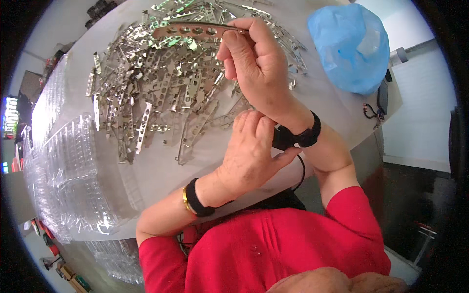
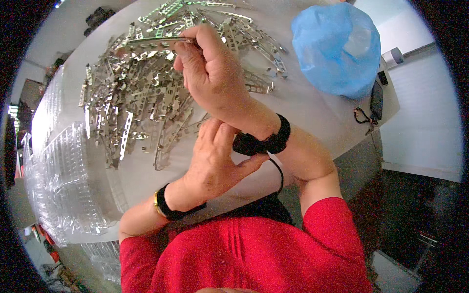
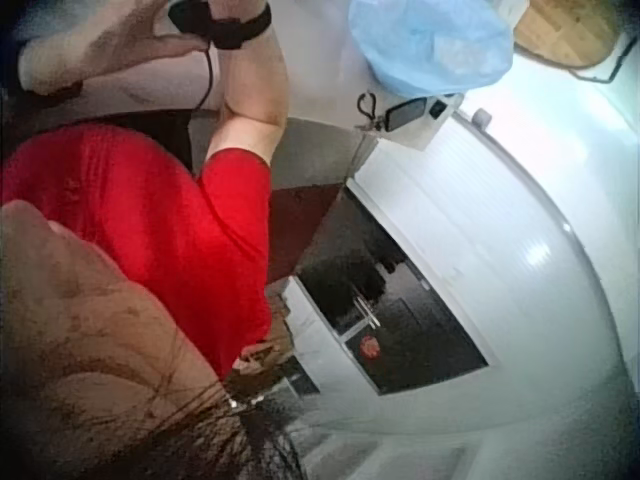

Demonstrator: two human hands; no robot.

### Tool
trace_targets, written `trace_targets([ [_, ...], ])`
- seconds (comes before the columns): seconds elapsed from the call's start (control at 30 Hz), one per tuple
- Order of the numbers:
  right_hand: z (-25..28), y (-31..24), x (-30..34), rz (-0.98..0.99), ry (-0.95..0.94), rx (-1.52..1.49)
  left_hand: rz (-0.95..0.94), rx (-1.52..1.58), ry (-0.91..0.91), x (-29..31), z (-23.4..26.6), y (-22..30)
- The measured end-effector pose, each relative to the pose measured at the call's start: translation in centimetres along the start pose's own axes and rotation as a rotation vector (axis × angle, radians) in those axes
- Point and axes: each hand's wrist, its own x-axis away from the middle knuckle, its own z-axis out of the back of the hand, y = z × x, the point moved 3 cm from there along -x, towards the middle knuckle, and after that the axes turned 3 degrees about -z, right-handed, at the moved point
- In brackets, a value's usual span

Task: Sort metal computer brackets and place them into plastic packaging bags.

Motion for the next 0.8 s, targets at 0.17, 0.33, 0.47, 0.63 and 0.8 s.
trace_targets([
  [0.17, -0.2, -1.4, 0.2, 0.198, 0.01, 0.079, -0.022, 0.119, 0.021, 0.4, 2.1, -0.9],
  [0.33, -1.1, -3.7, 0.0, 0.542, 0.045, 0.192, 0.091, 0.357, -0.009, 1.5, 3.5, -2.6],
  [0.47, -2.3, -5.3, -0.1, 0.645, -0.027, 0.229, 0.169, 0.665, -0.153, 2.3, 3.3, -3.4],
  [0.63, -5.4, -6.1, 0.8, 0.606, -0.157, 0.221, 0.224, 0.953, -0.268, 3.1, 2.6, -3.6],
  [0.8, -7.3, -6.2, 1.7, 0.71, -0.254, 0.419, 0.256, 1.09, -0.204, 3.7, 2.8, -3.6],
])
